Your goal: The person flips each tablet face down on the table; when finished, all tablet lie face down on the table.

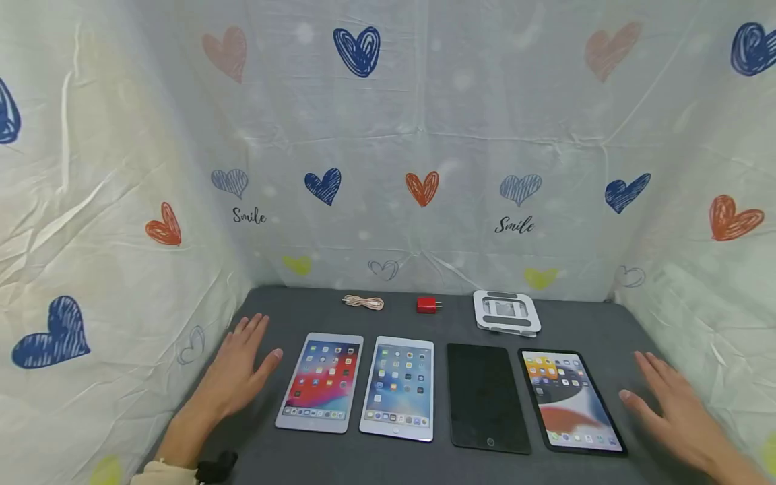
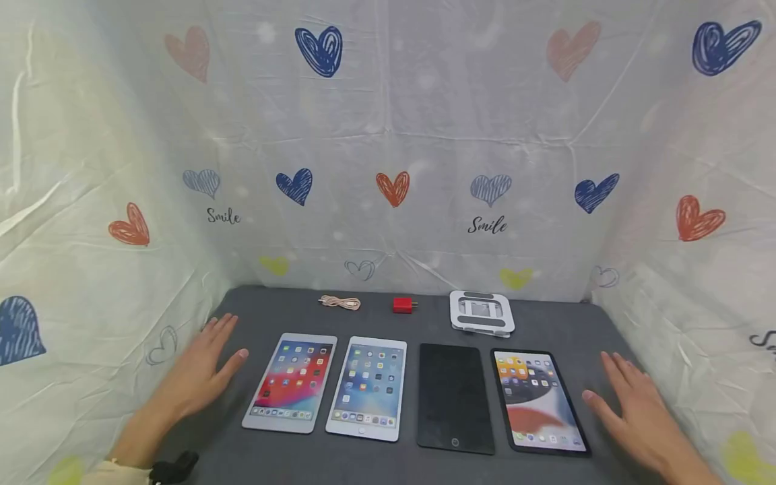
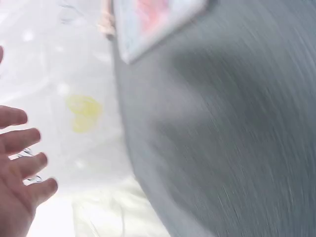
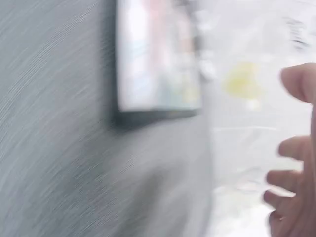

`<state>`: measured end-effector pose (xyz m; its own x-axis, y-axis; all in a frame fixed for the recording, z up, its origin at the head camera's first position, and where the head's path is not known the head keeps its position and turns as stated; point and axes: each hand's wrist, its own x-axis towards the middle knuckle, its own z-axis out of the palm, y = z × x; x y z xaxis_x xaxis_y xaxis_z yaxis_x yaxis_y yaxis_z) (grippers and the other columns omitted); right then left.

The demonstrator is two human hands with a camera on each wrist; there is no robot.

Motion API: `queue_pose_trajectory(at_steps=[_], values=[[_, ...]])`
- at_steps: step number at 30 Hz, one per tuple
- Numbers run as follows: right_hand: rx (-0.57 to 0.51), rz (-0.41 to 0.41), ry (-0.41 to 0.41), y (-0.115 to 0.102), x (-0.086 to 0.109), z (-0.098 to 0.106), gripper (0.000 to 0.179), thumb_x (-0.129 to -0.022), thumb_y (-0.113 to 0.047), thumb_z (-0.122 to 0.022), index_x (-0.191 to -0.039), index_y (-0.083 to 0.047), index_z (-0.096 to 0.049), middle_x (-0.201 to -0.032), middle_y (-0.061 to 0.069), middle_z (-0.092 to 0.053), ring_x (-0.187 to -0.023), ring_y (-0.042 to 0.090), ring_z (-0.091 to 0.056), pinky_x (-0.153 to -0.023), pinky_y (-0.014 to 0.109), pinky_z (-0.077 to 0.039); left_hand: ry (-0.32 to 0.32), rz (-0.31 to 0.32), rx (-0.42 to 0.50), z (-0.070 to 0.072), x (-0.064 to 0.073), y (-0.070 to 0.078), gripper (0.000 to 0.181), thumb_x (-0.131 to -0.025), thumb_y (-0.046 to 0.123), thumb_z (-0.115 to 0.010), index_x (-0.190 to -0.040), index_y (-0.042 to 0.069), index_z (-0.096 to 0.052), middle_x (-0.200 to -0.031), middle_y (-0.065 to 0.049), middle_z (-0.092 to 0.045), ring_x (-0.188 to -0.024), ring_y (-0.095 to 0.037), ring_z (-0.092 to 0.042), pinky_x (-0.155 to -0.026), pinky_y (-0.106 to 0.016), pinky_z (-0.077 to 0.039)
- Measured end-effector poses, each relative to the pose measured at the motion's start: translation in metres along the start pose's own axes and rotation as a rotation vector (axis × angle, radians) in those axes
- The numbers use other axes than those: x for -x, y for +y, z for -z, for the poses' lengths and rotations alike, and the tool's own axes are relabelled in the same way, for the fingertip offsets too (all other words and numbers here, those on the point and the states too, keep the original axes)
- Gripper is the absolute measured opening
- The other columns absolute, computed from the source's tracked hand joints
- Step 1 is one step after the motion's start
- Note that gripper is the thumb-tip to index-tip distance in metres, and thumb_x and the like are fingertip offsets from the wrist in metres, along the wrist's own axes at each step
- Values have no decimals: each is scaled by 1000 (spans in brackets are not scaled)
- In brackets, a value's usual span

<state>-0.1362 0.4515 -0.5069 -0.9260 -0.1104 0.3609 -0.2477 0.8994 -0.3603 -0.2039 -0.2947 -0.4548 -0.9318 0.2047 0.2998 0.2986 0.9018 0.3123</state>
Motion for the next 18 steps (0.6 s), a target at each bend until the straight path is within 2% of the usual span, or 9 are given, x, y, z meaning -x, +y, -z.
queue_pose_trajectory(at_steps=[3, 6, 7, 8, 10, 11, 13, 15, 18], values=[[-72, -67, -33, -9, 0, 11, 75, -113, -25, -55, -171, 6, -19, -171, 45, -17, -163, 62, -5, -137, 57, 15, -37, 13, 115, 2, -3, 20, 80, -110, 40, -64, -168, -5, -33, -173, -32, -34, -162, -57, -26, -126, -78, -28], [-86, -99, -42, -16, -1, 18, 72, -115, -28, -53, -171, 4, -22, -172, 42, -20, -170, 17, 6, -132, 22, 14, -63, 12, 201, 3, -6, 41, 80, -109, 36, -67, -168, -5, -33, -173, -31, -35, -160, -55, -32, -125, -76, -33], [-89, -113, -52, -18, -1, 21, 72, -115, -29, -53, -172, 3, -22, -172, 42, -22, -169, 13, 5, -125, 12, 14, -67, 6, 227, 3, -8, 47, 79, -108, 34, -68, -168, -5, -34, -173, -30, -37, -159, -54, -35, -124, -75, -35], [-94, -131, -66, -21, -1, 24, 72, -116, -31, -52, -172, 2, -22, -171, 43, -24, -169, 14, 2, -119, 7, 14, -69, -2, 247, 2, -10, 54, 78, -108, 34, -69, -167, -4, -36, -172, -29, -39, -158, -53, -39, -123, -74, -37], [-90, -180, -108, -25, -4, 32, 73, -116, -36, -51, -172, 2, -23, -167, 45, -29, -170, 29, -9, -135, 25, 0, -68, -14, 290, 0, -15, 65, 78, -106, 33, -72, -167, -2, -39, -170, -27, -44, -155, -51, -45, -120, -71, -42], [-92, -209, -141, -27, -7, 37, 74, -116, -39, -50, -172, 2, -22, -165, 46, -31, -166, 47, -18, -139, 42, -11, -72, -13, 318, -2, -17, 71, 77, -105, 33, -73, -166, -1, -41, -169, -25, -46, -153, -51, -48, -119, -71, -44], [-89, -269, -207, -31, -12, 45, 77, -116, -45, -48, -171, 4, -23, -162, 48, -34, -145, 71, -36, -122, 70, -34, -84, -8, 374, -6, -21, 81, 76, -104, 33, -74, -166, 2, -44, -168, -23, -49, -150, -50, -52, -117, -70, -48], [-75, -302, -256, -33, -19, 52, 79, -116, -49, -48, -168, 7, -28, -159, 48, -38, -136, 71, -46, -98, 61, -53, -108, 4, 464, -12, -26, 91, 74, -104, 33, -75, -166, 5, -46, -168, -20, -50, -150, -50, -53, -119, -68, -48], [-94, -346, -314, -35, -25, 57, 82, -115, -53, -47, -166, 10, -33, -159, 44, -41, -133, 58, -60, -82, 30, -58, -164, 16, 626, -21, -32, 107, 72, -105, 32, -75, -166, 8, -47, -169, -16, -50, -151, -47, -53, -122, -62, -47]])
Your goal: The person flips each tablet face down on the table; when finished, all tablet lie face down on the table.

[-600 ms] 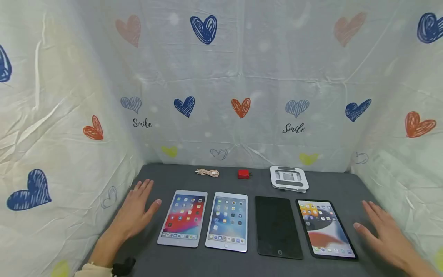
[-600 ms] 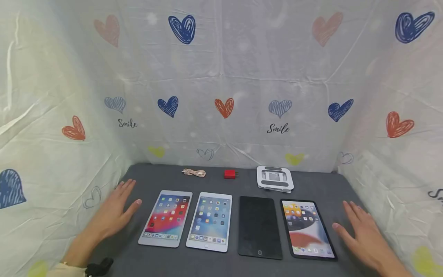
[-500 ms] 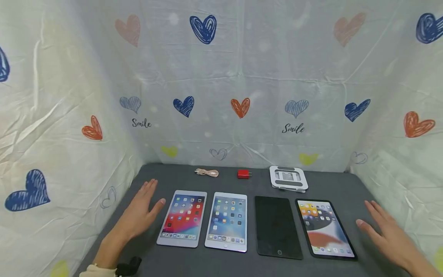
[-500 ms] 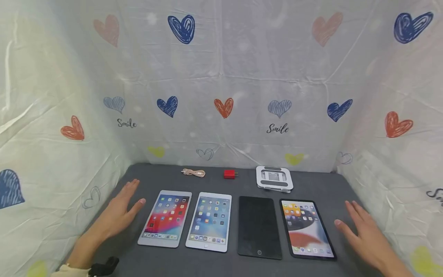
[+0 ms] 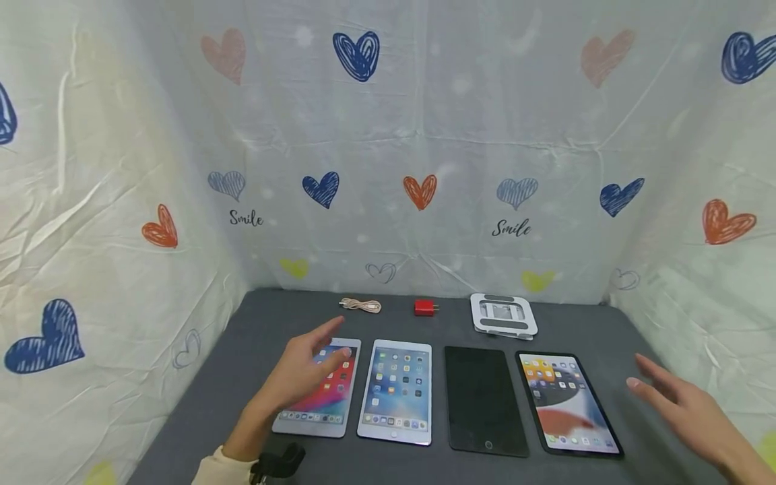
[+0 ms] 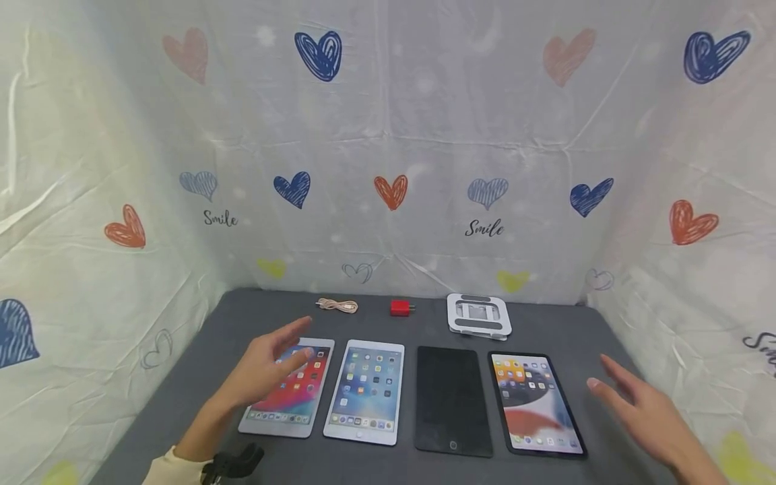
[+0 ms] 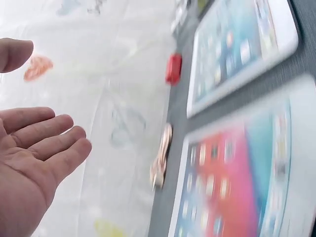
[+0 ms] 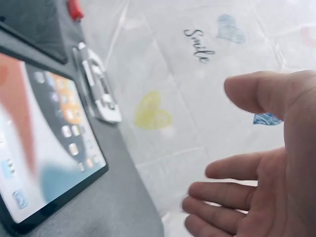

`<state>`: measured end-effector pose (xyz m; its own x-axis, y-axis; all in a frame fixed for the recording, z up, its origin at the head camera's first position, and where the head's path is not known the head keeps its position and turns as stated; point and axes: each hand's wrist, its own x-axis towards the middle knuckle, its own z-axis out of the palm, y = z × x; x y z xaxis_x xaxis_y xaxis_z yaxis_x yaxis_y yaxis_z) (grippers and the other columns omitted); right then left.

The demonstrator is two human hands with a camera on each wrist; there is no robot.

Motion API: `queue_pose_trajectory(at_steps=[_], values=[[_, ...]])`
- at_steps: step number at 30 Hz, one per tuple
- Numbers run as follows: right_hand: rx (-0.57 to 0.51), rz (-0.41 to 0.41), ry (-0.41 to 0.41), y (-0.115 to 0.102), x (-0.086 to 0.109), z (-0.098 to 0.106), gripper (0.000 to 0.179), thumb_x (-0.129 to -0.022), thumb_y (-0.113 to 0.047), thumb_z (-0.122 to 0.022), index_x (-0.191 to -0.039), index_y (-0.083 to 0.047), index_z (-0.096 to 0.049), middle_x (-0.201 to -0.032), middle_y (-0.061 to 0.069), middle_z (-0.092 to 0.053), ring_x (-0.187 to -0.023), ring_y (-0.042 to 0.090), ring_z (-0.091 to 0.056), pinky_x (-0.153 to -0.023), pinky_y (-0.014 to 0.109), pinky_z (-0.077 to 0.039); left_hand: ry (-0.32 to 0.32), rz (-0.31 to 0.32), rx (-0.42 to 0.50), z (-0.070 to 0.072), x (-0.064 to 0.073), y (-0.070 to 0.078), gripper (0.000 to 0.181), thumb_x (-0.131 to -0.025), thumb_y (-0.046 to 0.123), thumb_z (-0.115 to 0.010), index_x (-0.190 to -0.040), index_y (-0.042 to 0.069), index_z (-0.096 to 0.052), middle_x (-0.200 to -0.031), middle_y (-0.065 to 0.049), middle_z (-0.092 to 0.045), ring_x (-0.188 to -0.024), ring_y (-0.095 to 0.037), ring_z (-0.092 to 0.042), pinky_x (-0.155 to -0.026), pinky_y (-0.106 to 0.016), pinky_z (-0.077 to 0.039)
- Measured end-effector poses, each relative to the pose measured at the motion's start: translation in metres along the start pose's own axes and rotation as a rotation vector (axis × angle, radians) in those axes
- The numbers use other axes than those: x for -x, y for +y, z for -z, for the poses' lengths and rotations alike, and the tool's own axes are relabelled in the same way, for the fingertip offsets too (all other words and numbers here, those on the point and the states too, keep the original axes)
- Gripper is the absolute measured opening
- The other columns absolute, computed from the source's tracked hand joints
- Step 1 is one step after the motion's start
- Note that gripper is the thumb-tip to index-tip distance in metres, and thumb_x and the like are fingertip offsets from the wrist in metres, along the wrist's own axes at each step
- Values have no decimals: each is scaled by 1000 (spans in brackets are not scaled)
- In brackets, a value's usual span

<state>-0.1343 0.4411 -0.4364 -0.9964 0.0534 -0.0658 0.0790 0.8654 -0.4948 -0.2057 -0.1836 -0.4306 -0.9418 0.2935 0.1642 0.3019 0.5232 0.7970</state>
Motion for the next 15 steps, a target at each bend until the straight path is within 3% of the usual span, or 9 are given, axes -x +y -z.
queue_pose_trajectory(at_steps=[1, 3, 5, 7, 9, 12, 15], values=[[-8, -8, -15, 0, -1, 1, 82, -115, -53, -48, -165, 11, -34, -160, 43, -42, -129, 47, -67, -76, 21, -55, -24, 2, 59, -6, -3, 3, 71, -105, 32, -74, -166, 8, -47, -169, -15, -50, -153, -45, -52, -124, -60, -45], [-27, -36, -52, 0, -3, 3, 84, -115, -55, -47, -164, 12, -34, -161, 41, -42, -127, 39, -69, -71, 14, -49, -70, 2, 162, -18, -8, 10, 69, -106, 30, -73, -165, 7, -47, -169, -15, -50, -155, -42, -50, -126, -57, -42], [-57, -58, -89, 0, -5, 4, 85, -116, -56, -45, -164, 14, -33, -162, 41, -41, -129, 39, -68, -74, 17, -52, -113, -4, 236, -31, -14, 17, 66, -107, 28, -72, -164, 5, -48, -168, -16, -51, -155, -41, -50, -126, -55, -43], [-71, -66, -109, 1, -7, 4, 84, -116, -55, -45, -163, 14, -35, -162, 39, -43, -121, 21, -70, -76, 20, -54, -156, -3, 298, -43, -20, 25, 64, -108, 28, -71, -163, 5, -49, -166, -16, -54, -154, -39, -52, -125, -53, -44], [-88, -71, -119, 1, -10, 5, 83, -116, -55, -45, -161, 15, -38, -161, 39, -46, -121, 19, -70, -78, 24, -56, -192, 2, 353, -56, -26, 32, 61, -108, 28, -71, -161, 5, -52, -163, -15, -57, -152, -38, -55, -122, -52, -48], [-110, -72, -112, -1, -15, 5, 83, -115, -54, -49, -159, 15, -42, -157, 39, -52, -120, 24, -73, -86, 38, -64, -233, 11, 422, -75, -35, 43, 58, -108, 28, -71, -159, 7, -56, -159, -13, -62, -148, -36, -59, -120, -48, -52], [-123, -74, -111, -4, -22, 7, 84, -114, -55, -52, -157, 16, -44, -154, 39, -55, -132, 53, -63, -94, 60, -63, -257, 8, 476, -93, -43, 54, 55, -108, 27, -71, -157, 6, -58, -156, -13, -64, -145, -34, -63, -119, -47, -53]])
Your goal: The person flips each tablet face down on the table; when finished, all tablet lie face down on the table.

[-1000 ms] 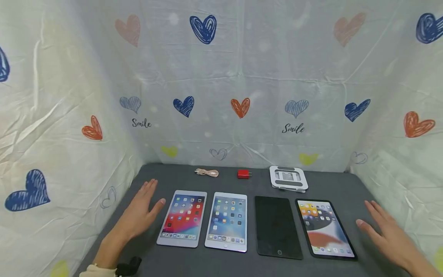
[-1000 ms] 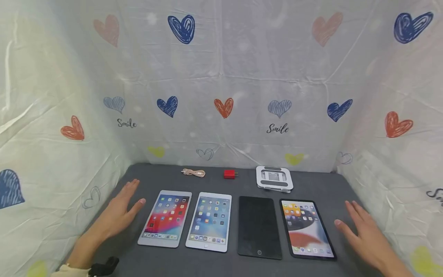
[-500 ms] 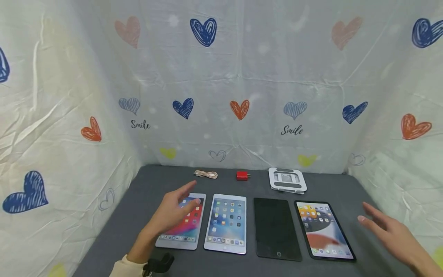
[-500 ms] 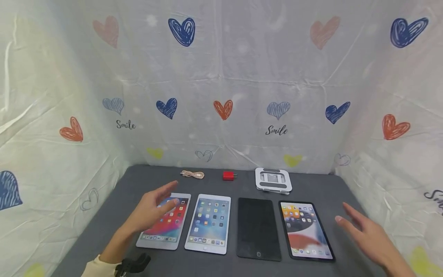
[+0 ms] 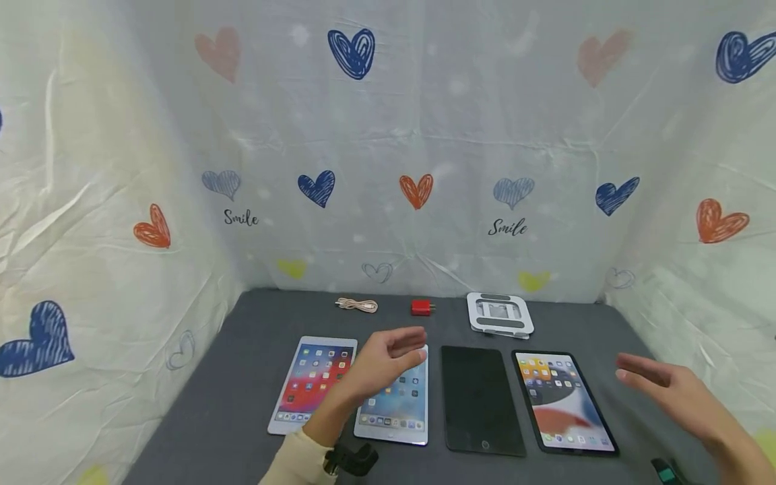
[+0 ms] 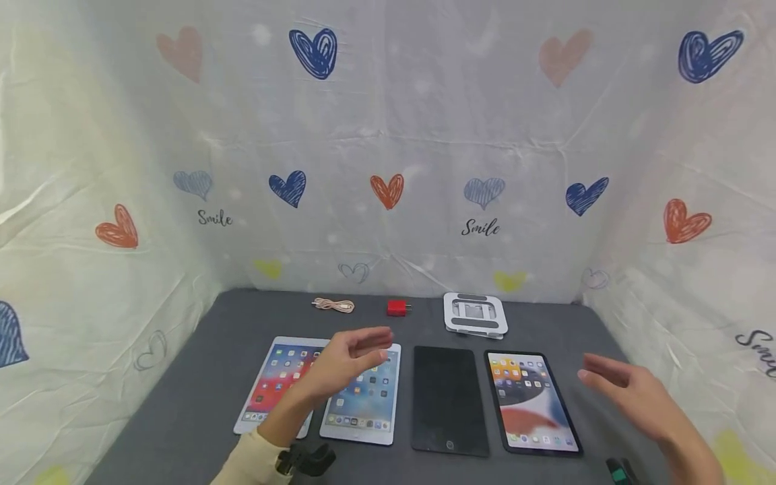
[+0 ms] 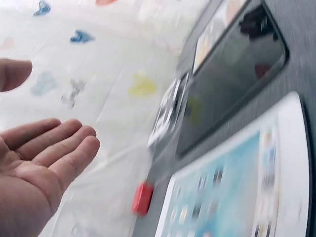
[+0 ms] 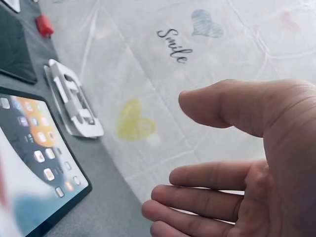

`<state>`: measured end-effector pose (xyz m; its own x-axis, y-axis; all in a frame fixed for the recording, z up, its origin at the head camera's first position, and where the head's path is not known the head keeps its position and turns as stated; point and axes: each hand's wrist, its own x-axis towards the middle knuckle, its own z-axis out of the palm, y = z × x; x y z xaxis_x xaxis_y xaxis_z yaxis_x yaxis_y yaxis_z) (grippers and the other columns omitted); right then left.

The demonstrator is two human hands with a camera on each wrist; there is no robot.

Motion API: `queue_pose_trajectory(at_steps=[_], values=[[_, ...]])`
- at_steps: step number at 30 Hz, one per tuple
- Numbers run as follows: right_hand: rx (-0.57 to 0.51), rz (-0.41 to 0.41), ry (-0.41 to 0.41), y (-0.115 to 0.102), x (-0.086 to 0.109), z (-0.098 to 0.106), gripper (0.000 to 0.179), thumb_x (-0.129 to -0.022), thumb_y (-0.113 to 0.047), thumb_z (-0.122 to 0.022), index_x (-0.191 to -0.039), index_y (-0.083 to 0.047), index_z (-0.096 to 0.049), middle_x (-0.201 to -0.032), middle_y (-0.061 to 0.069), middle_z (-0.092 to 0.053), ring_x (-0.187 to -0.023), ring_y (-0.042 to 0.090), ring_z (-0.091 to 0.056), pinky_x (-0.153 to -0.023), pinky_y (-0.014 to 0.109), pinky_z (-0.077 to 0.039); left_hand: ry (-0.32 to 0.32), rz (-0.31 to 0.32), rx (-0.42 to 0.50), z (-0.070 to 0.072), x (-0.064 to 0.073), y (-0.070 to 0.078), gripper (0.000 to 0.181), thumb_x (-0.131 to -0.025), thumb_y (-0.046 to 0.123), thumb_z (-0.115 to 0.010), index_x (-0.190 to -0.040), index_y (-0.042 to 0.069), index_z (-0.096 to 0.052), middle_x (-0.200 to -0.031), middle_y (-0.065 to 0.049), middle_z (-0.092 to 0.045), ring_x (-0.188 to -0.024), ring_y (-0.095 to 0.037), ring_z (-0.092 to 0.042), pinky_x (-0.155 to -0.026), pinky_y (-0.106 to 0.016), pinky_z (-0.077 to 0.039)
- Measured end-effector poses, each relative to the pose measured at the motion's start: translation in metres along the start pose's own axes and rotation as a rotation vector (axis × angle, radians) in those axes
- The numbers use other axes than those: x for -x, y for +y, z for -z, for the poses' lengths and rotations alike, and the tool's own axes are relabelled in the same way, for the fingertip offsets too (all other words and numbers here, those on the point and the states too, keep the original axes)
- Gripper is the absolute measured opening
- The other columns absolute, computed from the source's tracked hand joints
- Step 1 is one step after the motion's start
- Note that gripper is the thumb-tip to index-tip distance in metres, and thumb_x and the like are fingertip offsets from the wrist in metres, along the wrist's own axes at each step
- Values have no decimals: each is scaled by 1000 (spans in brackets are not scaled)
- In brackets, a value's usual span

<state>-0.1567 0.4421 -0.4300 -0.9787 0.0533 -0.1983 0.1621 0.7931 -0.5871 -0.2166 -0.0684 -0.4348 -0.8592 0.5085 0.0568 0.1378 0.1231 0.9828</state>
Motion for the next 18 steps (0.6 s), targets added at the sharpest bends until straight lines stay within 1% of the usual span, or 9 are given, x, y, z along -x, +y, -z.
queue_pose_trajectory(at_steps=[1, 2, 5, 8, 13, 16, 18], values=[[-4, -1, -4, 0, -1, 0, 84, -114, -56, -52, -157, 16, -44, -154, 39, -55, -134, 56, -61, -96, 64, -61, -6, 1, 15, -7, -3, 0, 54, -108, 26, -71, -157, 6, -58, -155, -13, -65, -143, -32, -64, -118, -46, -54], [-7, -4, -10, -1, -2, 1, 84, -113, -56, -52, -157, 16, -44, -153, 39, -55, -134, 57, -60, -96, 65, -61, -9, 8, 28, -13, -7, 1, 53, -108, 26, -71, -156, 7, -59, -155, -12, -66, -142, -31, -66, -118, -47, -54], [-16, -13, -40, 1, -3, 3, 84, -113, -56, -52, -158, 14, -44, -154, 38, -56, -136, 57, -59, -97, 67, -60, -16, 30, 79, -34, -17, 1, 50, -108, 24, -72, -154, 7, -62, -151, -11, -68, -139, -28, -68, -120, -49, -53], [-27, -18, -75, 6, -4, 5, 82, -114, -56, -51, -159, 12, -45, -154, 37, -57, -135, 53, -62, -98, 67, -59, -14, 62, 131, -54, -27, -1, 45, -107, 21, -73, -149, 7, -67, -146, -11, -72, -136, -26, -70, -119, -46, -55], [-57, -9, -117, 13, -7, 5, 77, -115, -51, -50, -159, 12, -45, -154, 36, -58, -132, 46, -66, -101, 67, -58, -21, 112, 242, -84, -43, -5, 40, -104, 12, -74, -142, 1, -70, -138, -14, -76, -128, -27, -74, -108, -40, -62], [-102, -11, -148, 16, -10, 3, 75, -116, -47, -50, -159, 14, -44, -154, 36, -58, -131, 42, -69, -102, 65, -59, -27, 151, 282, -100, -51, -8, 38, -102, 10, -75, -139, -1, -71, -135, -14, -77, -123, -26, -77, -105, -40, -64], [-133, -11, -163, 17, -10, 1, 74, -116, -46, -51, -158, 15, -43, -154, 35, -58, -128, 32, -73, -102, 54, -62, -27, 181, 299, -110, -55, -10, 38, -102, 10, -76, -137, -1, -72, -133, -13, -78, -120, -23, -78, -103, -40, -64]])
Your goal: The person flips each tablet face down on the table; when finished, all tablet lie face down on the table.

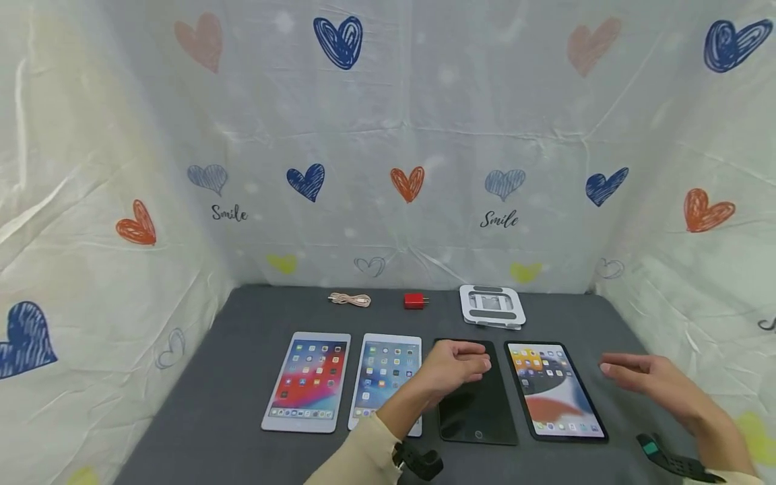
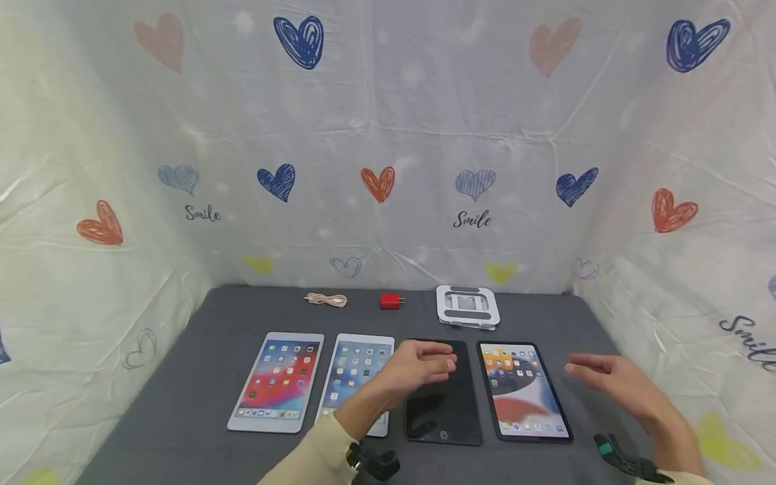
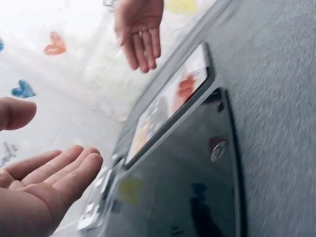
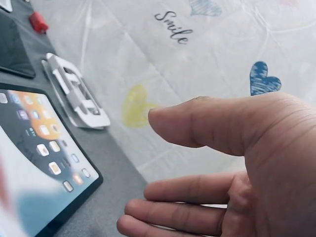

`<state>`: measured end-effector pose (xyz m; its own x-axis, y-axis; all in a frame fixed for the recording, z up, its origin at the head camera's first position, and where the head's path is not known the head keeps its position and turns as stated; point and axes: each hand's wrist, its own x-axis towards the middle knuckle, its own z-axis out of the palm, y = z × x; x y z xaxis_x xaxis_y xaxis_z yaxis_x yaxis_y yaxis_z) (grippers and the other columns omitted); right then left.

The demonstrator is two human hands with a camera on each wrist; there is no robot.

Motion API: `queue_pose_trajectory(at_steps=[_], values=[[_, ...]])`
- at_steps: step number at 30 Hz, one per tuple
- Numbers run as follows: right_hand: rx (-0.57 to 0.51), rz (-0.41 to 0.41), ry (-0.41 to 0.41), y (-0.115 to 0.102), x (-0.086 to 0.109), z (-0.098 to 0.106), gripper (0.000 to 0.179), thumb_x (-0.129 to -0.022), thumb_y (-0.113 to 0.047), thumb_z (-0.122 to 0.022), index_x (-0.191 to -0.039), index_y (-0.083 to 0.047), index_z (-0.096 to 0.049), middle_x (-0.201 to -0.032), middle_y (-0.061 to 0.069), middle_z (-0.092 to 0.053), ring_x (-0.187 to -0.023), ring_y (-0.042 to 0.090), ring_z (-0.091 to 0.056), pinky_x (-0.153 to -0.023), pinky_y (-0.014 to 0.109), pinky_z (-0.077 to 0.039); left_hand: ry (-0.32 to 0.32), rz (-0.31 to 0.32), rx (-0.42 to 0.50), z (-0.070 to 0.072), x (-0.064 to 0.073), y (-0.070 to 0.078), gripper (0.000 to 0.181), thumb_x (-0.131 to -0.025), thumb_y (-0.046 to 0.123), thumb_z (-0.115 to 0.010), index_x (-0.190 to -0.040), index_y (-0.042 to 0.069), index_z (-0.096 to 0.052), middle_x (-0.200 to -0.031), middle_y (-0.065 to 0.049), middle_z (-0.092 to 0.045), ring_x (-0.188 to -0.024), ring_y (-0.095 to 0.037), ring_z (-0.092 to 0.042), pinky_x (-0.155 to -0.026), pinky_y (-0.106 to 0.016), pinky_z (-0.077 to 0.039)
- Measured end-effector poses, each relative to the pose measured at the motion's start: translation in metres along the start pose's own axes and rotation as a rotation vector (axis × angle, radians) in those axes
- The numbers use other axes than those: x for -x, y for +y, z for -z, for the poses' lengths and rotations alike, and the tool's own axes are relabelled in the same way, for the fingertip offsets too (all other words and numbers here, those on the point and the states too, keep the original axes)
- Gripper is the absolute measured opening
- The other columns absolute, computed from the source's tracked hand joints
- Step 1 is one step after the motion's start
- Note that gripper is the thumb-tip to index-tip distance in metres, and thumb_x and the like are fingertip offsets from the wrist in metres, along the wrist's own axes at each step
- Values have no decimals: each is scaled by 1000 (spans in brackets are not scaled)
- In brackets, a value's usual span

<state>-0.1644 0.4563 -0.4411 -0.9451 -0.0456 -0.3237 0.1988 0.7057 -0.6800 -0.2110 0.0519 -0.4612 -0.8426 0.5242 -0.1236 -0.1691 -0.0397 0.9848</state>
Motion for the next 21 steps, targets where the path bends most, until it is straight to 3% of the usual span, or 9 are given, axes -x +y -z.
queue_pose_trajectory(at_steps=[5, 7, 14, 21], values=[[-85, 18, 5, 2, -1, -10, 70, -114, -38, -58, -156, 17, -46, -153, 32, -60, -109, -6, -71, -91, 23, -63, 14, 62, 32, -19, -11, -10, 37, -100, 10, -77, -135, -3, -72, -125, -10, -79, -114, -20, -78, -102, -39, -65], [-113, 19, 12, 2, -3, -15, 69, -113, -36, -60, -155, 18, -46, -153, 32, -61, -105, -12, -68, -92, 22, -63, 25, 86, 47, -25, -15, -13, 37, -100, 9, -77, -134, -5, -72, -121, -8, -79, -113, -22, -78, -101, -39, -66], [-173, -7, 10, 4, -13, -26, 70, -114, -33, -60, -153, 23, -44, -149, 34, -62, -106, -3, -72, -95, 28, -65, 44, 168, 100, -42, -24, -22, 35, -100, 5, -76, -132, -8, -71, -114, -9, -81, -115, -32, -80, -99, -43, -66], [-187, -11, 46, 7, -15, -35, 67, -114, -30, -60, -149, 26, -46, -146, 36, -63, -104, 2, -75, -91, 25, -65, 24, 270, 142, -51, -36, -26, 20, -101, 9, -77, -116, -4, -74, -111, -16, -81, -109, -31, -81, -97, -46, -67]])
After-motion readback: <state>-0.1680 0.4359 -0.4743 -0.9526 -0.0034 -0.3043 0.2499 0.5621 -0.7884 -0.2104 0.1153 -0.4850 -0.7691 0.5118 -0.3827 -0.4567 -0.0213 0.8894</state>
